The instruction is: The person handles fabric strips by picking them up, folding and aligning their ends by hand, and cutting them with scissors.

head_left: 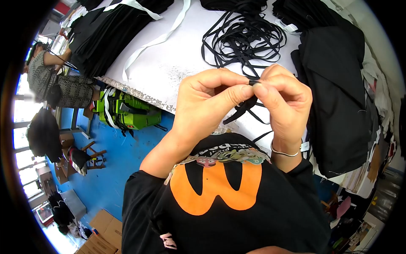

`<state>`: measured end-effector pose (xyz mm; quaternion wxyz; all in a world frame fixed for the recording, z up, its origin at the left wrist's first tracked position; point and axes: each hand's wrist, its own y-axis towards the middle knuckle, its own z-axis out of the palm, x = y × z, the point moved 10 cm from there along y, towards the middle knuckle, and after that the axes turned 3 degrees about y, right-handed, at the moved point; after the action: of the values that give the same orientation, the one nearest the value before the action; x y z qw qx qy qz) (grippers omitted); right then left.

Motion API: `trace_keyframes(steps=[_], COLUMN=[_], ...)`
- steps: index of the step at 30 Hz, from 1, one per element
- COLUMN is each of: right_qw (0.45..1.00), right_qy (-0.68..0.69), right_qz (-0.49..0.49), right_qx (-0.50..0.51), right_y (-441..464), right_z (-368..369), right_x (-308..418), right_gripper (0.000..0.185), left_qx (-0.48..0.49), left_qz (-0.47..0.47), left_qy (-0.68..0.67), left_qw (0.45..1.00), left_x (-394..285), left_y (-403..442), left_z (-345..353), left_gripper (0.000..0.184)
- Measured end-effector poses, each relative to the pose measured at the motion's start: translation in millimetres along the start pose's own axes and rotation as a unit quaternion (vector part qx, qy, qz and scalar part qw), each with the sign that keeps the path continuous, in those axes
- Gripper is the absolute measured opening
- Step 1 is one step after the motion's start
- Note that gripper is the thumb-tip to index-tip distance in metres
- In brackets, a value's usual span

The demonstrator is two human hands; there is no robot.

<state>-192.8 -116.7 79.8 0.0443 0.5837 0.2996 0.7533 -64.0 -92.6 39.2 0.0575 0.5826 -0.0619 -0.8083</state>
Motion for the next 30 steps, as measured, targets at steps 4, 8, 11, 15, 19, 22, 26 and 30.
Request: trace_keyframes(steps=[4,8,11,15,19,22,26,30], right_qw=[0.998,0.990,0.975,0.954,0.956,0.957,0.975,0.990], right_qy=[0.001,0.031,0.037,0.149,0.124,0.049,-0.027,-0.031], right_qz=[0.024,-0.022,-0.102,-0.146,-0.230,-0.158,-0.093,-0.056], right_qx=[-0.056,-0.137,-0.195,-0.213,-0.134,-0.238,-0.198,-0.124], right_y=[5.6,30.7,66.5,102.6,108.8,99.3,65.7,37.3], right_z=[-4.8,-27.3,-69.9,-117.8,-147.8,-129.0,-73.3,-22.4], right_x=[-4.3,12.7,34.8,61.8,82.3,64.7,30.7,10.2], right_gripper=[0.005,0.008,0.011,0.010,0.010,0.009,0.012,0.012], left_qx=[0.010,0.127,0.189,0.151,0.124,0.055,-0.048,-0.034], left_qz=[0.065,0.101,0.148,0.171,0.107,0.136,0.193,0.210], left_qy=[0.031,0.247,0.470,0.673,0.766,0.708,0.411,0.257], left_qw=[0.997,0.955,0.850,0.704,0.622,0.690,0.890,0.943], left_x=[5.7,38.9,79.9,115.4,139.3,92.6,-3.3,-51.8], left_y=[7.2,12.1,6.5,-21.3,-38.8,-27.8,2.9,12.0], left_z=[7.0,16.0,-0.6,-46.2,-104.9,-97.1,-66.9,-26.9], left_gripper=[0.019,0.025,0.024,0.014,0.023,0.033,0.022,0.022])
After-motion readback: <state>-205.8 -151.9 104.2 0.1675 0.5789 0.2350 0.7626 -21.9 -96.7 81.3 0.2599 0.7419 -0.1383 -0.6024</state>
